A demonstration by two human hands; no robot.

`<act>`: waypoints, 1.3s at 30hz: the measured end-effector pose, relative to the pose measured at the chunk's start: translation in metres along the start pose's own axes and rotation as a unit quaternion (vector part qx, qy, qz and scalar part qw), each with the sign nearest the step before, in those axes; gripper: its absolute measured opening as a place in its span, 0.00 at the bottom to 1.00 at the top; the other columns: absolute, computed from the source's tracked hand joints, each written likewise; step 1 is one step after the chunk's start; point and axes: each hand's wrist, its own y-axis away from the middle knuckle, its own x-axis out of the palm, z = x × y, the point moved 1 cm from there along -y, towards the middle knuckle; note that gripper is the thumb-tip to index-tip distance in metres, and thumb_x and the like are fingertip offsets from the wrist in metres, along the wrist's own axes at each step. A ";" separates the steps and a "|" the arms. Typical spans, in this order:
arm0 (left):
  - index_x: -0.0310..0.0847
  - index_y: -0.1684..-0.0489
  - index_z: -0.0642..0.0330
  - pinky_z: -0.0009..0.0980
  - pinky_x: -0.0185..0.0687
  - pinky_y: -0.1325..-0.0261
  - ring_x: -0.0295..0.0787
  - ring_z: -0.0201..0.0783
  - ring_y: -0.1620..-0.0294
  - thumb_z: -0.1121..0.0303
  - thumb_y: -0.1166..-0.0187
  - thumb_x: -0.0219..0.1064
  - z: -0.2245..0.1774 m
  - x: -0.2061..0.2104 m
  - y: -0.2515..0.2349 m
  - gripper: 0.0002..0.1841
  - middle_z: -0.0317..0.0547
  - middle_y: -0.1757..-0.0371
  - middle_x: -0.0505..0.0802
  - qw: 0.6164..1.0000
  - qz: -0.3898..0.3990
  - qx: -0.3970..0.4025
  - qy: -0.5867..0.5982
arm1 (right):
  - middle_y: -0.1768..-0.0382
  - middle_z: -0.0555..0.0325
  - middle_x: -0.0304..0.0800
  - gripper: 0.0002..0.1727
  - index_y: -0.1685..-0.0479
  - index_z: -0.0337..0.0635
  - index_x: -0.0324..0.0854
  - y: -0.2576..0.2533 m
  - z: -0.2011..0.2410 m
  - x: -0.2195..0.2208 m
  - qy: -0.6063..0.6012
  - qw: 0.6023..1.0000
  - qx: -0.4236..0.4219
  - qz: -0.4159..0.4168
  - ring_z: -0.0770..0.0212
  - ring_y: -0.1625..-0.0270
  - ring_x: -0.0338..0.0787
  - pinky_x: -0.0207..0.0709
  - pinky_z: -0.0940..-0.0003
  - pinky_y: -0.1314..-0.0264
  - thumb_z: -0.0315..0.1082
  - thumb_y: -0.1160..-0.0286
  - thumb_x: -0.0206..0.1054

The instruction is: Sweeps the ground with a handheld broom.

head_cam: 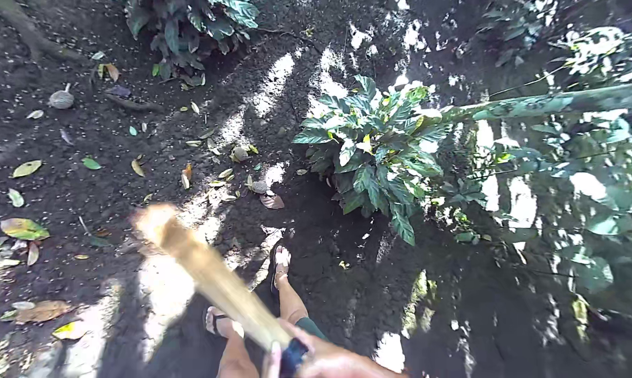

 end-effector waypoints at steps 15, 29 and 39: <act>0.64 0.17 0.59 0.51 0.86 0.42 0.89 0.53 0.41 0.69 0.07 0.45 0.007 0.079 -0.082 0.21 0.58 0.33 0.86 0.999 0.005 -0.039 -0.019 | 0.59 0.51 0.85 0.60 0.05 0.68 0.32 0.081 0.047 -0.272 -0.093 0.975 0.079 -0.187 0.56 0.69 0.88 0.85 0.60 0.68 0.38 0.41 0.70; 0.66 0.18 0.61 0.48 0.85 0.44 0.89 0.52 0.42 0.70 0.08 0.49 0.009 0.093 -0.109 0.21 0.59 0.33 0.86 0.995 -0.057 -0.032 -0.073 | 0.58 0.49 0.83 0.61 0.05 0.69 0.26 0.017 0.104 -0.287 -0.031 0.985 0.074 -0.149 0.54 0.67 0.88 0.85 0.56 0.65 0.32 0.37 0.67; 0.67 0.19 0.60 0.49 0.86 0.44 0.90 0.52 0.43 0.68 0.08 0.50 0.026 0.101 -0.116 0.21 0.59 0.35 0.87 0.996 -0.047 -0.063 -0.041 | 0.58 0.48 0.85 0.67 0.05 0.68 0.25 0.123 0.045 -0.260 -0.121 0.967 0.055 -0.219 0.53 0.69 0.89 0.86 0.56 0.69 0.35 0.47 0.74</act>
